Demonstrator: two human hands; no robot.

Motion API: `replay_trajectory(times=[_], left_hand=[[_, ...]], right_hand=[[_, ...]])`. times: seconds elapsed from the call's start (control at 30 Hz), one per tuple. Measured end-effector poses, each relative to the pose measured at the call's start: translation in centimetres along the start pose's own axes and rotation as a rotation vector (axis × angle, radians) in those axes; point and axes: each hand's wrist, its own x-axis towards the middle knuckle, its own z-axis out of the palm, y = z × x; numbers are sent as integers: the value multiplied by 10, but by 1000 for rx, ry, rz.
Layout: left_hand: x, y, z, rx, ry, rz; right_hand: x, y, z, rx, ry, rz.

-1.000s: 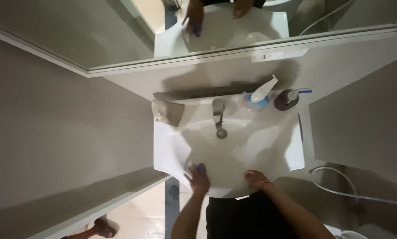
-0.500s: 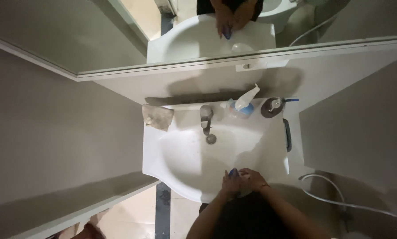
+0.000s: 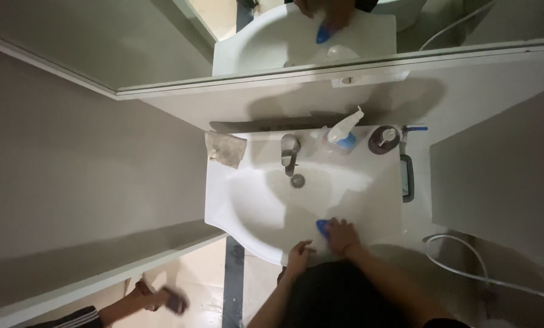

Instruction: The person cleans a white bathroom sink using a blue sponge. They scrub the basin, the faucet, and the surrounding countertop area. The person moves the sponge around the sink to clean different sections.

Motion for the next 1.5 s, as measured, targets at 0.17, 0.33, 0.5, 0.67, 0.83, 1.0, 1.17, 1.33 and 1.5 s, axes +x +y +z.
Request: replay_trajectory(times=[0.17,0.33,0.5,0.67,0.83,1.0,1.17,1.33,1.5], left_hand=[[-49,-55,-33,176,288,69],[-44,-103,-32,248,151,-22],[-30,-117,-28,305,14,-194],[-35,-107,-37,60,-125,-275],[-40,-107,-45,37,-101,-325],[-52,-92,-49,58,-46,-454],[-38,-111,-42,133,69,-374],[-39,-100,-47,73,133,-399],[-28,-98,-51,147,84,-372]], right_hand=[[-20,77,-70,-78,417,-32],[-10,78,-76,-231,532,53],[-19,13,-16,-88,567,-53],[-21,0,33,188,74,-159],[-38,58,-59,-147,461,-25],[-59,91,-121,-35,767,-50],[-85,68,-72,324,849,-213],[-110,87,-43,376,497,-323],[-88,130,-86,150,855,-335]])
